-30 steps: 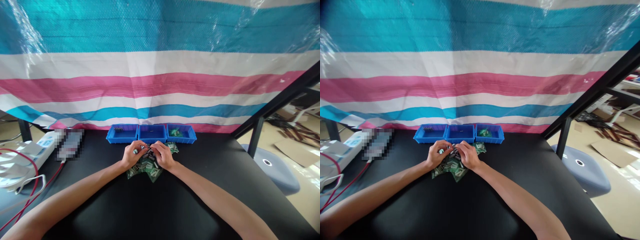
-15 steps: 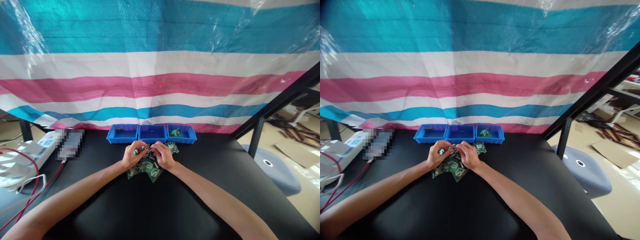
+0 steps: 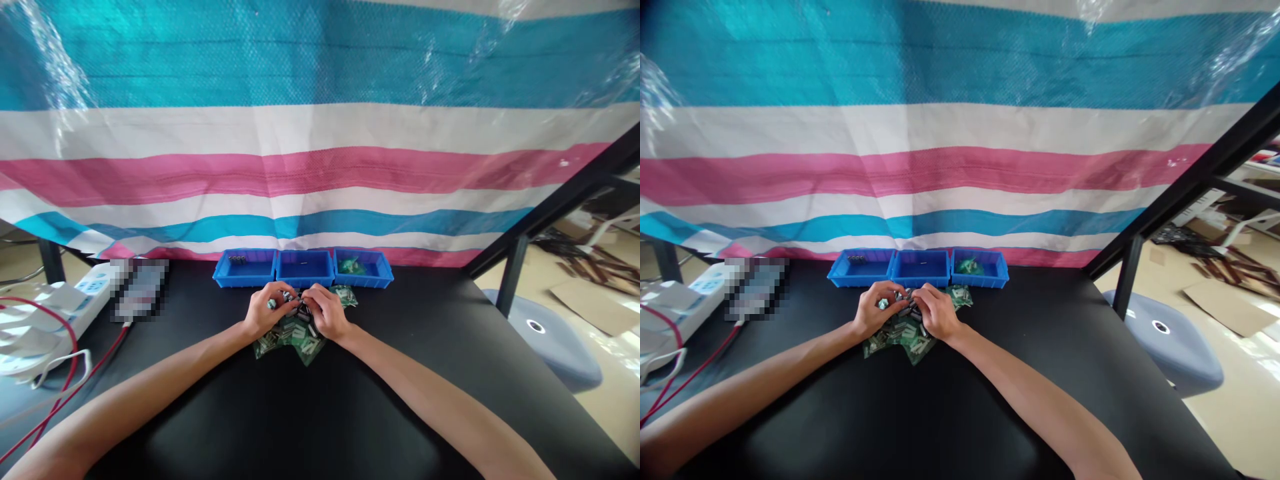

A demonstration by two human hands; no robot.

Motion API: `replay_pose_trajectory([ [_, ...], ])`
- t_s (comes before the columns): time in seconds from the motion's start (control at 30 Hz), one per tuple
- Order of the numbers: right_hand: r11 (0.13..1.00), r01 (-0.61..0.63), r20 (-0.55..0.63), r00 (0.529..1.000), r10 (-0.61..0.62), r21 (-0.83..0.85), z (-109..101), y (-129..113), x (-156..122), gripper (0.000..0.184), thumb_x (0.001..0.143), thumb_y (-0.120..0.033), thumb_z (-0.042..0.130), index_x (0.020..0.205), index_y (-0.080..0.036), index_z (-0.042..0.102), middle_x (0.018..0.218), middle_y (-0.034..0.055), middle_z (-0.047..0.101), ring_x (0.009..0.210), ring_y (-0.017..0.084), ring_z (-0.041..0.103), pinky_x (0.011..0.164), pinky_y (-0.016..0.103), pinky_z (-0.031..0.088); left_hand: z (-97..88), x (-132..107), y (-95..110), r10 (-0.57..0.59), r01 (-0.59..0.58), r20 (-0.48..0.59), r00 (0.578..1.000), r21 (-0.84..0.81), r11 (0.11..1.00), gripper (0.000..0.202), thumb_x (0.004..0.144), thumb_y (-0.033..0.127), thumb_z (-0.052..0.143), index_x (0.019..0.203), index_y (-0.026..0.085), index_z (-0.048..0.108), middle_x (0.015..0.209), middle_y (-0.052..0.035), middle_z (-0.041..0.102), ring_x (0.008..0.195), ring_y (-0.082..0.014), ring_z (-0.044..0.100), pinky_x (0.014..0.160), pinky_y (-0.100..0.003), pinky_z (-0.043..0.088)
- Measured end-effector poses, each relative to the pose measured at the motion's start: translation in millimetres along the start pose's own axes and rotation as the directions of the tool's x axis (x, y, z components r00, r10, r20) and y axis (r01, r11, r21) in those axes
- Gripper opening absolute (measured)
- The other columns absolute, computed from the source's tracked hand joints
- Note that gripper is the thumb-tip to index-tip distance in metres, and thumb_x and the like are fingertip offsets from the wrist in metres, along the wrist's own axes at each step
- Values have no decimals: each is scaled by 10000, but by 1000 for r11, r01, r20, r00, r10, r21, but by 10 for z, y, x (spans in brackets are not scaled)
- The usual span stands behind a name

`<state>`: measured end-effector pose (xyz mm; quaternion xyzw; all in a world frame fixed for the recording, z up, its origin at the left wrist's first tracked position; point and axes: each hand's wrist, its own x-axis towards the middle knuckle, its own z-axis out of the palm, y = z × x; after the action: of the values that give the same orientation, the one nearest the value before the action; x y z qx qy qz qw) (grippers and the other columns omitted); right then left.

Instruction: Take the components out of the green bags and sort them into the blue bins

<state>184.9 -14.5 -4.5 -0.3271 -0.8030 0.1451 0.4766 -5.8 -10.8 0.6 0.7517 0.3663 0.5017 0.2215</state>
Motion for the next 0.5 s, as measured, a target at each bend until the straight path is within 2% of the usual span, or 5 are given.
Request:
replay_pose_trajectory([
  [0.5, 1000, 8, -1, 1000, -8, -11, 18, 29, -24, 174, 983, -217, 404, 955, -202, 575, 800, 46, 560, 664, 155, 559, 608, 249, 458, 2, 4, -20, 3, -3, 4, 1000, -17, 1000, 254, 796, 313, 719, 964, 179, 582, 746, 10, 690, 483, -66, 547, 529, -193, 477],
])
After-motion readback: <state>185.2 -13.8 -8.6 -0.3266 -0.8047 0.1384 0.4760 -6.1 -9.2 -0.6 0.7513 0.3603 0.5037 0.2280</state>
